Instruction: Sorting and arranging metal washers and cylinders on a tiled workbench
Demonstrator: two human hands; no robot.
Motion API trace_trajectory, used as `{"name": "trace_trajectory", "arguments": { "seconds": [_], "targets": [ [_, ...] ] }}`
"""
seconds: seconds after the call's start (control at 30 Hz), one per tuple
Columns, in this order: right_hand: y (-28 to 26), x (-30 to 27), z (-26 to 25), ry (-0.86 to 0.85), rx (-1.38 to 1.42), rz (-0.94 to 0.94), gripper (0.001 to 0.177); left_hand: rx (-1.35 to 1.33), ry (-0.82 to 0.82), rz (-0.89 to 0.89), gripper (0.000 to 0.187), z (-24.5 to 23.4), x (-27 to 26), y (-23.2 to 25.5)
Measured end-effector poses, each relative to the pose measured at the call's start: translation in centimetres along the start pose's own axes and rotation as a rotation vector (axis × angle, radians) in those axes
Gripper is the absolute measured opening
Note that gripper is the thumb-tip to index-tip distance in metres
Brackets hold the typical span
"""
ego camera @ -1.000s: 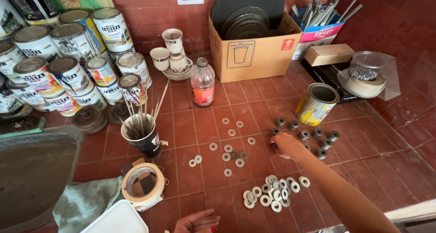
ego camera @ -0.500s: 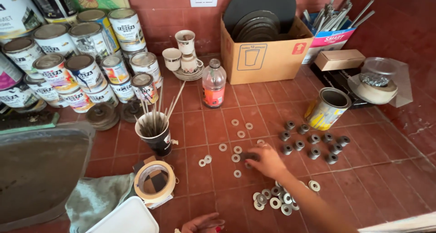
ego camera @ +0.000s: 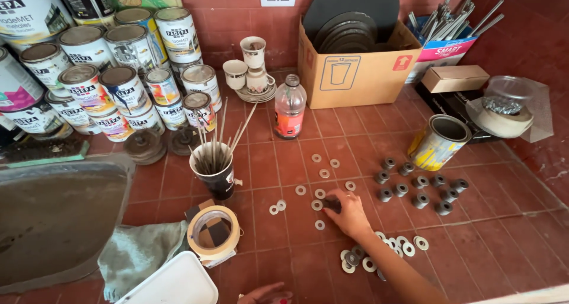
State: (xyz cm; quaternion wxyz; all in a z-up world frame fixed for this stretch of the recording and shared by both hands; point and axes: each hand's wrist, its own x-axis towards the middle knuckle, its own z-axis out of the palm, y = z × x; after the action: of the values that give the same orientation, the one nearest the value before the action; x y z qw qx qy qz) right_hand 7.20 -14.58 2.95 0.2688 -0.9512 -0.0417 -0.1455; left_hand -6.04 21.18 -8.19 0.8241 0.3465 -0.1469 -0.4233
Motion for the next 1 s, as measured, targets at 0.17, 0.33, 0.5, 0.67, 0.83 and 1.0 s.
{"name": "trace_trajectory", "arguments": {
  "seconds": [0.17,0.33,0.5,0.67,0.83,1.0],
  "targets": [
    [-2.4,-1.2,-3.4,0.041,0.089,-0.013,0.048,0.119,0.79,0.158,0.034,10.0,3.7,4.0],
    [-11.0,-4.6,-10.5,0.365,0.381,-0.346,0.052,0.057,0.607,0.073,0.053,16.4,8.7,10.9],
    [-14.2,-6.1,-13.4,0.311,0.504,-0.47,0.046,-0.141,0.3,0.165,0.034,13.1,15.0,7.9],
    [-13.6,-6.1,-14.9,0.265,0.452,-0.505,0.045,-0.237,0.076,0.267,0.028,10.7,18.0,5.4],
    [-10.3,-3.5,-17.9,0.18,0.487,-0.311,0.034,-0.32,0.186,0.251,0.032,12.9,17.9,7.7],
    [0.2,-0.3,-11.6,-0.038,0.174,-0.298,0.034,-0.31,0.279,0.303,0.041,10.7,19.2,5.6]
  ]
}}
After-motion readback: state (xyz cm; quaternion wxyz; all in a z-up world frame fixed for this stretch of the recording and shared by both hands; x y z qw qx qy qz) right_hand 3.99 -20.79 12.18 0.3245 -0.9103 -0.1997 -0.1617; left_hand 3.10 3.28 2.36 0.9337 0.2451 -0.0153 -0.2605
